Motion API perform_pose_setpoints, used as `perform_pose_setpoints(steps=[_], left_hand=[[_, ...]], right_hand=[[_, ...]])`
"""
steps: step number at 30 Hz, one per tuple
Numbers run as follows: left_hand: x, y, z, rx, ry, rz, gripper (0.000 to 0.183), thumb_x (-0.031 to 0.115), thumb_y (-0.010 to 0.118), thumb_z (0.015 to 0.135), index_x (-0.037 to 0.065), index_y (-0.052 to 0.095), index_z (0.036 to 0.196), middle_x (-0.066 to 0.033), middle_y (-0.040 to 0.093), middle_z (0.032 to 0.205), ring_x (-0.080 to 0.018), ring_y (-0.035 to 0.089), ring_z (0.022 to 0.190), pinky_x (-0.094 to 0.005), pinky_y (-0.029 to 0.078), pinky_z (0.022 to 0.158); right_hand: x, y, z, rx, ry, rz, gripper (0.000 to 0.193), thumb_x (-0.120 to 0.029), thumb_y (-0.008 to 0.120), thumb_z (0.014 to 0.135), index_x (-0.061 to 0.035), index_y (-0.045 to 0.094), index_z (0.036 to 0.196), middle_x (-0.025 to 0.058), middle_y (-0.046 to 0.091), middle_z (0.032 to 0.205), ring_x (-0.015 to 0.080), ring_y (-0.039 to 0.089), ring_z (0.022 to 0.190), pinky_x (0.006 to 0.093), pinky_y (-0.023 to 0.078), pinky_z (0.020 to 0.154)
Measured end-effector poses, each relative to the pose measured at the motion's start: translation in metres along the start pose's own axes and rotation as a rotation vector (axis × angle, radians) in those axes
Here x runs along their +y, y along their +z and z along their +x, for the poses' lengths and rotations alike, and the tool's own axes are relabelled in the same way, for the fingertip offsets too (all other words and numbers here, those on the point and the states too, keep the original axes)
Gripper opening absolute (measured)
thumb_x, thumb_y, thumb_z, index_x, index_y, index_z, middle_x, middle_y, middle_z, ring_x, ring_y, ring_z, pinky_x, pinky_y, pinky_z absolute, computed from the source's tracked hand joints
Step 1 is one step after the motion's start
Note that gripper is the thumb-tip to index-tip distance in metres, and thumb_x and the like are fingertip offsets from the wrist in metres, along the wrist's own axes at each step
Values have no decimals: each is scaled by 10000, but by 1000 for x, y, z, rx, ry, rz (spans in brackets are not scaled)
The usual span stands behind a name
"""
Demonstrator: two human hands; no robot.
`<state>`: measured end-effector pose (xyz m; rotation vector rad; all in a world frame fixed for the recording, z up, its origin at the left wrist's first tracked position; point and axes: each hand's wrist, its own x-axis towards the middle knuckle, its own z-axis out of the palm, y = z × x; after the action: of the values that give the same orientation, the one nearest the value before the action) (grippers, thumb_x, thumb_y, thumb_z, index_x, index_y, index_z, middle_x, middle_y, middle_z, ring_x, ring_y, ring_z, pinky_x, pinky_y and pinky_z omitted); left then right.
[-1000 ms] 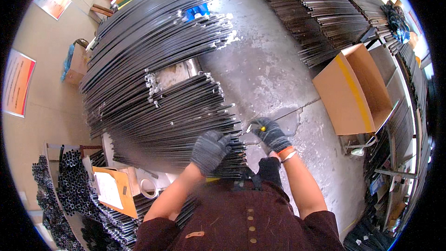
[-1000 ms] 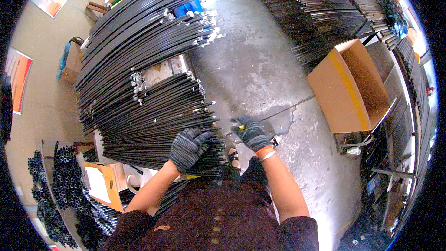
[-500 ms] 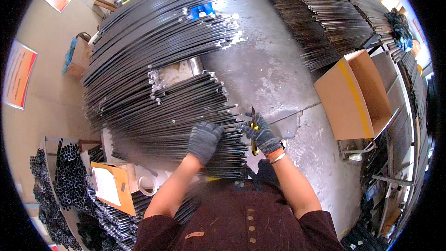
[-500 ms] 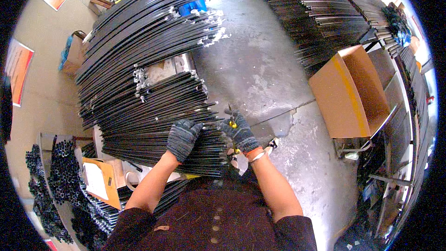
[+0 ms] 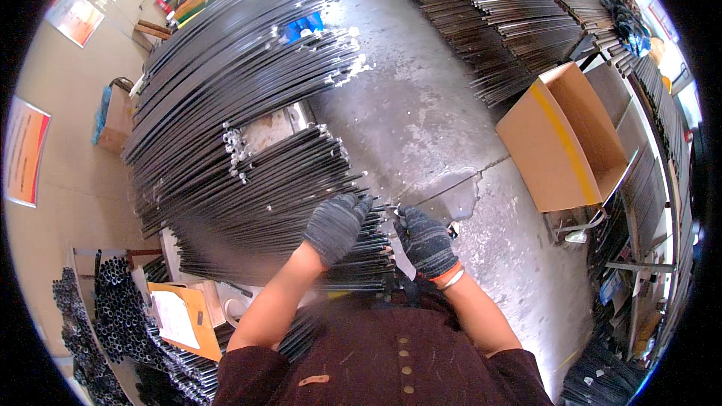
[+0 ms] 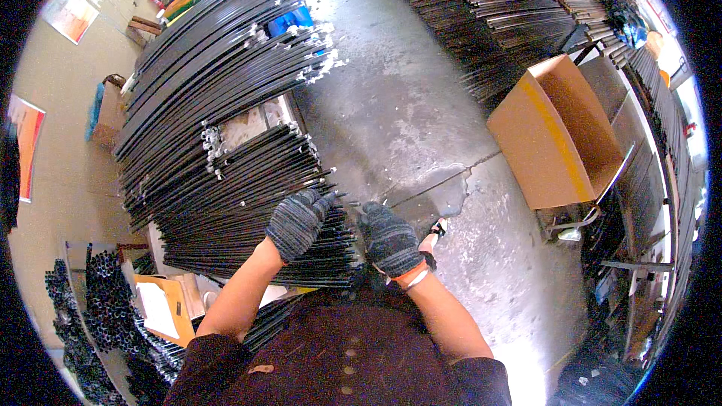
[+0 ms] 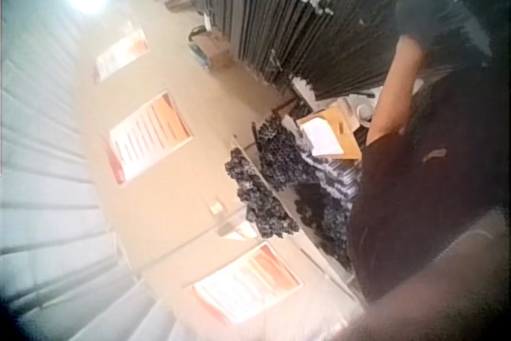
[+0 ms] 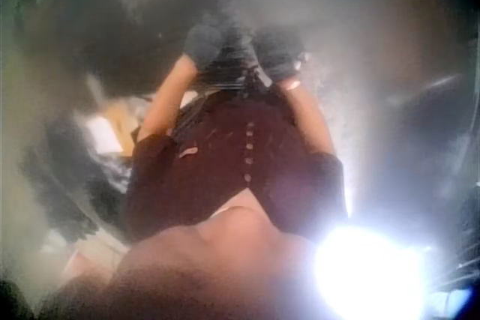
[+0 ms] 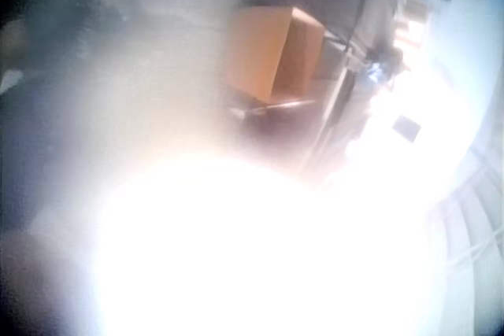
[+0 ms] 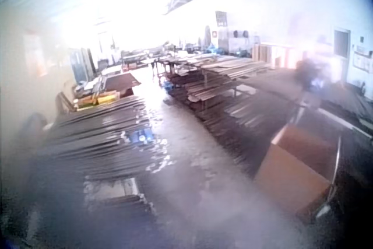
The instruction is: The person uses a cutter to separate bundled metal rods, counts them, and then writes information on a label before taping it to a bundle of rods.
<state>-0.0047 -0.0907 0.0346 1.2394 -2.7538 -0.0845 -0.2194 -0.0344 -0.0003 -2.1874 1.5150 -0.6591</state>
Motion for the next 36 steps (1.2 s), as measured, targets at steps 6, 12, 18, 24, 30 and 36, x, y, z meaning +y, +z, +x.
perform_pose_setpoints(steps=[6, 12, 18, 24, 30, 36], left_hand=[[14, -23, 7, -106, 11, -35, 293, 148, 474, 875, 61, 600, 1125, -128, 648, 850, -301, 651, 703, -420, 508, 575], [11, -27, 7, -232, -26, -43, 217, 146, 484, 861, 46, 605, 1011, -148, 649, 797, -316, 667, 705, -446, 517, 580], [15, -45, -3, -229, 30, -6, 258, 164, 464, 884, 72, 606, 1080, -133, 643, 824, -284, 647, 708, -418, 516, 585], [1, 10, -24, -193, -2, -24, 298, 174, 473, 905, 106, 608, 1162, -130, 621, 965, -305, 609, 818, -418, 510, 664], [-8, 10, -26, 9, -103, -68, 303, 172, 508, 865, 78, 634, 1123, -115, 631, 967, -293, 599, 889, -435, 486, 747], [-10, 3, -32, -121, -109, -119, 316, 185, 532, 848, 68, 635, 1122, -129, 640, 963, -295, 597, 910, -424, 480, 804]], right_hand=[[23, 25, -5, 292, -75, -128, 190, -173, 582, 896, -33, 636, 1013, 160, 665, 901, 341, 641, 804, 432, 509, 721], [56, 79, -10, 386, 178, 369, 182, -189, 562, 900, -57, 645, 994, 156, 665, 891, 330, 644, 803, 426, 508, 722], [111, 26, 12, 153, 309, 355, 270, -230, 667, 852, -28, 659, 1032, 150, 689, 977, 298, 654, 882, 368, 502, 810], [53, 69, 31, 41, 545, 942, 251, -159, 774, 776, -30, 665, 962, 94, 685, 867, 183, 626, 780, 325, 497, 728], [30, 47, 26, -35, 397, 956, 157, -97, 756, 784, -26, 667, 892, 67, 684, 837, 169, 623, 777, 314, 504, 743], [97, 40, 30, 60, 491, 906, 139, -98, 632, 852, -51, 680, 973, 123, 688, 934, 247, 656, 883, 347, 508, 809]])
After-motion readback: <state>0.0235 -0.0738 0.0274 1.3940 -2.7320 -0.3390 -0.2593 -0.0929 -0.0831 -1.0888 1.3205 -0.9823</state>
